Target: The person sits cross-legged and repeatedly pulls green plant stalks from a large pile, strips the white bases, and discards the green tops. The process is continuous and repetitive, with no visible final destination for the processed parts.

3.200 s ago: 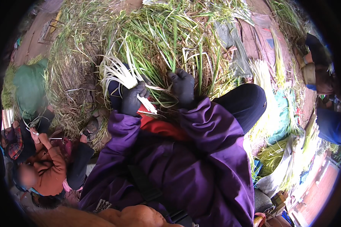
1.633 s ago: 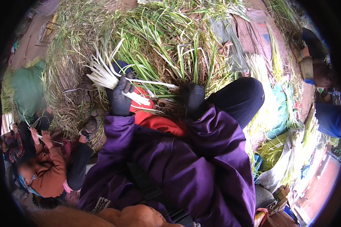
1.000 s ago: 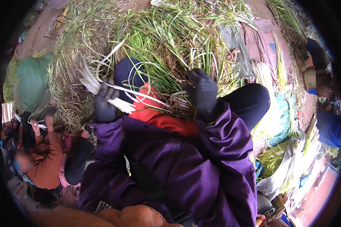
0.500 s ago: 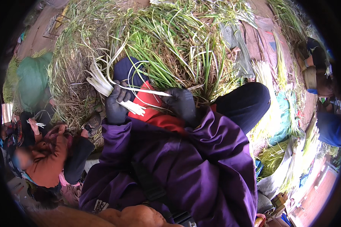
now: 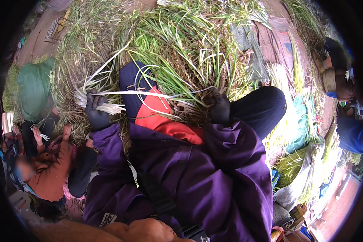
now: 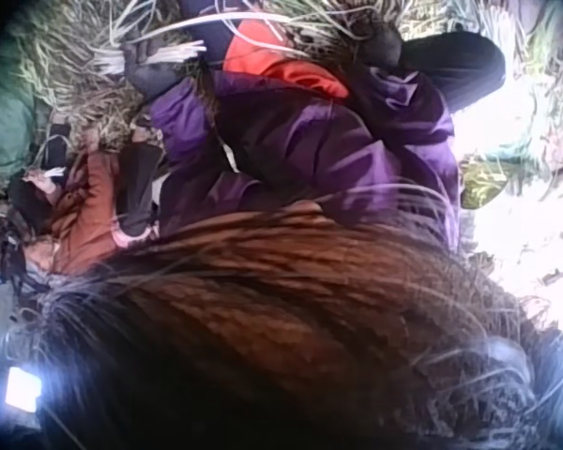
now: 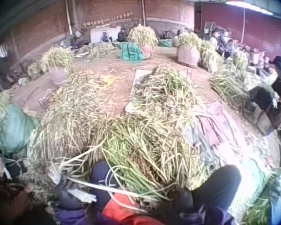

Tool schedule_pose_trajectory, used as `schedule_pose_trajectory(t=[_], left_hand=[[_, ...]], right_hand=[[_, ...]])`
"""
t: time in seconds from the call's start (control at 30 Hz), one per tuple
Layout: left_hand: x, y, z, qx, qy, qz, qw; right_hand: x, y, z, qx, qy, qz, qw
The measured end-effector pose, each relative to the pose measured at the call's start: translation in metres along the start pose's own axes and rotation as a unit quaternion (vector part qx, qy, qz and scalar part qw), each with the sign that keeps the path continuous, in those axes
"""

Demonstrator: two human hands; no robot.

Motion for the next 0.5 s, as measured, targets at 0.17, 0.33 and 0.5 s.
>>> schedule_pose_trajectory(t=[0.17, 0.33, 0.5], left_hand=[[0.001, 0.004, 0.009, -0.036, -0.012, 0.038, 0.999], [0.012, 0.006, 0.028, -0.062, 0.005, 0.062, 0.996], [0.025, 0.012, 0.045, -0.097, -0.022, 0.092, 0.991]], right_hand=[[0.055, 0.061, 0.023, -0.381, 0.550, 0.235, 0.705], [0.102, 0.107, 0.063, -0.446, 0.526, 0.238, 0.684], [0.167, 0.114, 0.039, -0.497, 0.350, 0.339, 0.718]])
Point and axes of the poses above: each hand's wrist, its own y-axis away from the middle knuckle, its own x-axis out of the palm, z = x × y, the point moved 6 cm from there along -y, towards the middle knuckle, and after that the axes turned 13 degrees about -z, right-handed, at the moved point
